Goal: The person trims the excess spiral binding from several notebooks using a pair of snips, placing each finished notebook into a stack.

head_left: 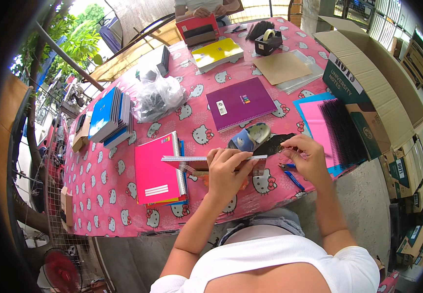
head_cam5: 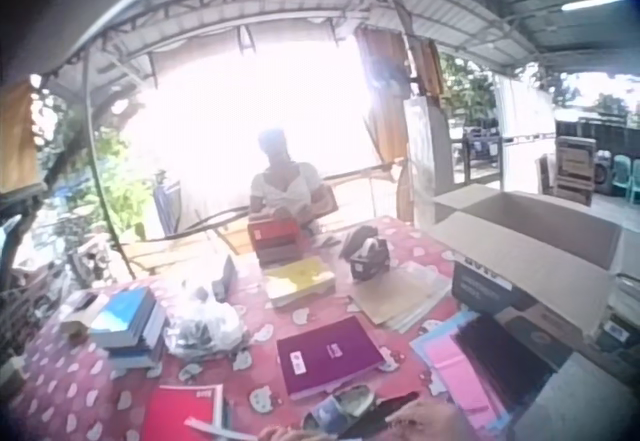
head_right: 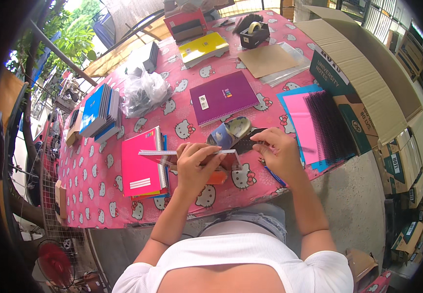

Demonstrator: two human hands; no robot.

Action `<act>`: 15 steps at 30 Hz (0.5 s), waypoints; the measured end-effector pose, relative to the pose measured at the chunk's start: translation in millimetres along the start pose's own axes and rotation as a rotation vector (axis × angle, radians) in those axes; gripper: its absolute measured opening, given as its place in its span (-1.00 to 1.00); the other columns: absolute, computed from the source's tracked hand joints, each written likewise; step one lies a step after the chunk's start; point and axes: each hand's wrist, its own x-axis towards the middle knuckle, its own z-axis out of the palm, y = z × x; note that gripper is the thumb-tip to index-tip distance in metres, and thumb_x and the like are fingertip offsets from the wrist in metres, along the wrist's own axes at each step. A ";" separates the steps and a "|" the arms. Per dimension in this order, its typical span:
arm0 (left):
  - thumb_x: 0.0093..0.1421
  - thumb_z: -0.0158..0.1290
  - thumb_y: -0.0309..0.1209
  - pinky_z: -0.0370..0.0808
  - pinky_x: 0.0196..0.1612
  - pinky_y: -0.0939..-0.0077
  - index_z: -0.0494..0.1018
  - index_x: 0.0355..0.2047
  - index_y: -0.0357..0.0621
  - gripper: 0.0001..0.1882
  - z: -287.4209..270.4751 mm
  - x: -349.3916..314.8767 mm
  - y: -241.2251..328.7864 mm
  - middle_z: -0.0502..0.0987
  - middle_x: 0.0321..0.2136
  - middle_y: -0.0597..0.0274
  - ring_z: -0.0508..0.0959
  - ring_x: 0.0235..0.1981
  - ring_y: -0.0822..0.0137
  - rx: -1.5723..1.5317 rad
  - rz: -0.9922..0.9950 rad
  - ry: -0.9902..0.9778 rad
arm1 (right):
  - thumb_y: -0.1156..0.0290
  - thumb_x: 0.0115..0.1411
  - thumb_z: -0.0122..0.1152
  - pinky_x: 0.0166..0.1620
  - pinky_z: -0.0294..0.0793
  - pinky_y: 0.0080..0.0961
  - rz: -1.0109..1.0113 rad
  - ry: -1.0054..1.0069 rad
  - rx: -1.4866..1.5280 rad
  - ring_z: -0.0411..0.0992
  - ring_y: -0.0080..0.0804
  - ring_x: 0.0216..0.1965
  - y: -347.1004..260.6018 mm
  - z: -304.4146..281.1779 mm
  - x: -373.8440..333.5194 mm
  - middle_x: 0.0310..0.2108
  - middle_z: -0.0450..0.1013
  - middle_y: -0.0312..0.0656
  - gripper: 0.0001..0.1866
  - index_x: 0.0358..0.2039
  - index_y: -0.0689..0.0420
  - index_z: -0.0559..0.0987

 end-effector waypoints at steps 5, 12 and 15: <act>-0.06 0.27 -0.33 0.23 -0.12 0.40 0.58 -0.43 -0.08 -0.82 0.7 -1.5 -0.1 0.52 -0.50 0.33 0.47 -0.42 0.32 0.007 0.006 0.023 | 0.72 -0.10 0.25 -0.35 0.40 -0.55 -0.040 -0.163 -0.001 0.44 -0.41 -0.38 -7.3 0.6 5.9 -0.35 0.44 -0.19 -0.72 -0.31 0.18 0.61; -0.06 0.27 -0.26 0.09 0.00 0.23 0.58 -0.45 0.02 -0.83 2.3 -4.7 3.5 0.53 -0.50 0.41 0.47 -0.37 0.34 0.099 -0.020 0.062 | 0.77 -0.10 0.21 -0.32 0.38 -0.53 0.103 -0.417 0.175 0.41 -0.41 -0.35 -2.5 -5.5 17.7 -0.34 0.44 -0.18 -0.71 -0.32 0.21 0.59; -0.09 0.30 -0.25 0.06 0.05 0.23 0.62 -0.43 0.01 -0.79 0.0 -5.0 8.5 0.56 -0.49 0.43 0.47 -0.33 0.41 0.131 -0.056 0.027 | 0.78 -0.08 0.19 -0.28 0.38 -0.50 0.072 -0.506 0.150 0.41 -0.38 -0.32 -2.8 -9.0 22.5 -0.34 0.43 -0.17 -0.71 -0.30 0.23 0.57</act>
